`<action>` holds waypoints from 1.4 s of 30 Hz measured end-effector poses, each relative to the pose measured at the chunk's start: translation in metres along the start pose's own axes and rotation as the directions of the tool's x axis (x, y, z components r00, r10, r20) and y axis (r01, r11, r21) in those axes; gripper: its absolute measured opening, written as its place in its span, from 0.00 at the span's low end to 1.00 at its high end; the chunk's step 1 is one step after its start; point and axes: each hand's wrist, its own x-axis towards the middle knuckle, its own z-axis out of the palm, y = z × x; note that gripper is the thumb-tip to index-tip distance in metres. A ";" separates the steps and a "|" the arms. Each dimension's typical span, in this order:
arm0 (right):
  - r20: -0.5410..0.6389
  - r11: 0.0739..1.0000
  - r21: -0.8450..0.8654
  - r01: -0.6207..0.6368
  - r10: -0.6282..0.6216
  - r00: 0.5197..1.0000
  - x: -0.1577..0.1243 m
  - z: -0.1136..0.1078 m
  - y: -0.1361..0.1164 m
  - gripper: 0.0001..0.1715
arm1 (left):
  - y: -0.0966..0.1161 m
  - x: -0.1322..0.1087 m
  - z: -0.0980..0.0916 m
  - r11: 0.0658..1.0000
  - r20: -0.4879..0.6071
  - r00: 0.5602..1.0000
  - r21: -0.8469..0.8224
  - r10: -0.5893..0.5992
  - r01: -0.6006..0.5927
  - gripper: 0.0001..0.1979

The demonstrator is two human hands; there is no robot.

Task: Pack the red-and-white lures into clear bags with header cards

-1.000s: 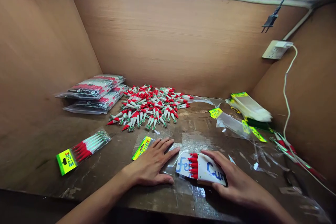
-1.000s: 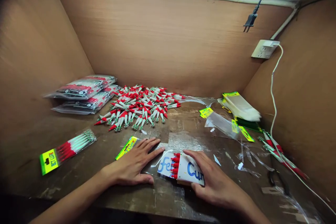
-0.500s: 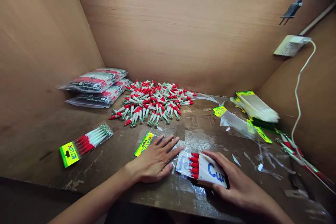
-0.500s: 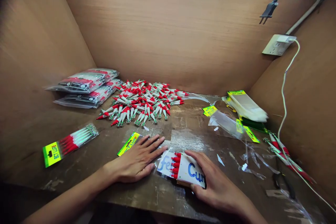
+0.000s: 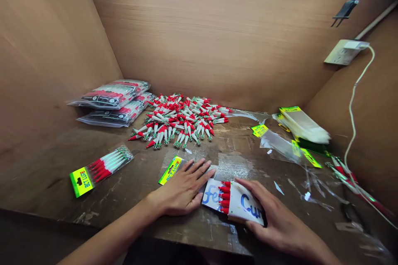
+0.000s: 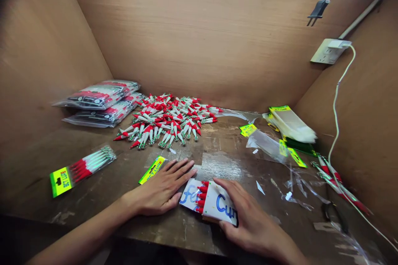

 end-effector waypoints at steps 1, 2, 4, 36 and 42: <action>-0.008 1.000 0.003 0.007 -0.007 1.000 0.002 0.003 0.001 0.50 | 0.000 0.000 -0.001 1.000 -0.010 1.000 -0.026 0.000 0.000 0.44; -0.018 1.000 0.001 0.022 -0.021 1.000 0.003 0.006 0.002 0.50 | 0.000 0.000 -0.002 0.998 -0.017 1.000 -0.060 0.004 -0.005 0.44; -0.029 0.998 -0.012 0.055 -0.056 0.998 0.007 0.013 0.004 0.51 | -0.003 0.001 -0.006 0.989 -0.006 1.000 -0.149 0.024 -0.025 0.44; -0.142 1.000 0.010 -0.011 0.012 0.990 0.010 0.023 0.019 0.52 | -0.033 0.047 -0.031 0.929 0.003 1.000 -0.369 0.017 -0.015 0.03; -0.126 0.999 -0.021 -0.032 0.029 0.992 0.012 0.016 0.012 0.50 | -0.033 0.045 -0.020 0.896 -0.082 0.997 -0.442 0.013 -0.048 0.03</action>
